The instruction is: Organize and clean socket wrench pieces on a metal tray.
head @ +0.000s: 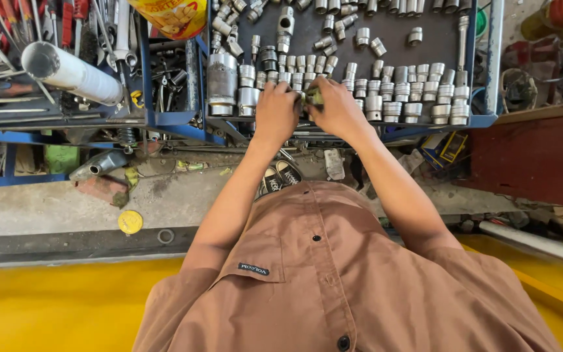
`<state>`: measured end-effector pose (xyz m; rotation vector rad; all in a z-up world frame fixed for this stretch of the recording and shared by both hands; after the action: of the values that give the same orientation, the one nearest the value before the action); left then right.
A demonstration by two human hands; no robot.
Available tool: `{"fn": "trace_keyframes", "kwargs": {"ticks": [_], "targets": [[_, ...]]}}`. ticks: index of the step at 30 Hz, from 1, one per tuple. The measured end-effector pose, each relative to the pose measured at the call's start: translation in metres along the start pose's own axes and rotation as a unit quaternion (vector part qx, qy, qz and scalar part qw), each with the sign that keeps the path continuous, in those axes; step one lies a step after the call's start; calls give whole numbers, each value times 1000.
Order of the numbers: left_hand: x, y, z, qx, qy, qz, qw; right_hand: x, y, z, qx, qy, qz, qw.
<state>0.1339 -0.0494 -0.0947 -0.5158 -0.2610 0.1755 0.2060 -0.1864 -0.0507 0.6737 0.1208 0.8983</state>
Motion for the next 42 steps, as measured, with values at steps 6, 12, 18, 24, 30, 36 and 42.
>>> {"fn": "trace_keyframes", "kwargs": {"ticks": [6,12,18,24,30,36,42], "targets": [[-7,11,13,32,-41,18,998,9,9,1,-16,61,-73,995],[-22,11,56,-108,-108,74,986,13,7,-7,-72,76,-61,993],[-22,3,64,-222,-107,73,966,8,13,2,-113,52,-31,992],[-13,-6,68,-278,-95,36,955,0,6,5,-32,-20,-25,999],[-1,-17,65,-288,-66,32,955,21,-24,-8,-62,118,-104,986],[3,-15,70,-295,-95,6,951,19,-18,15,73,-94,-102,988],[7,-18,62,-371,-37,28,928,-8,-53,-25,510,2,-221,832]]}}
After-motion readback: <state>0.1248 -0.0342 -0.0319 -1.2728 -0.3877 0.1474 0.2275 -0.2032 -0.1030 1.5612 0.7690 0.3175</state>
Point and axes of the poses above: each hand's wrist, its own x-axis towards the middle knuckle, its own z-axis out of the back of the hand, y = z × x, the point moved 4 cm from there along x, towards the middle knuckle, and after that the axes turned 2 degrees about z, right-handed, at the moved point
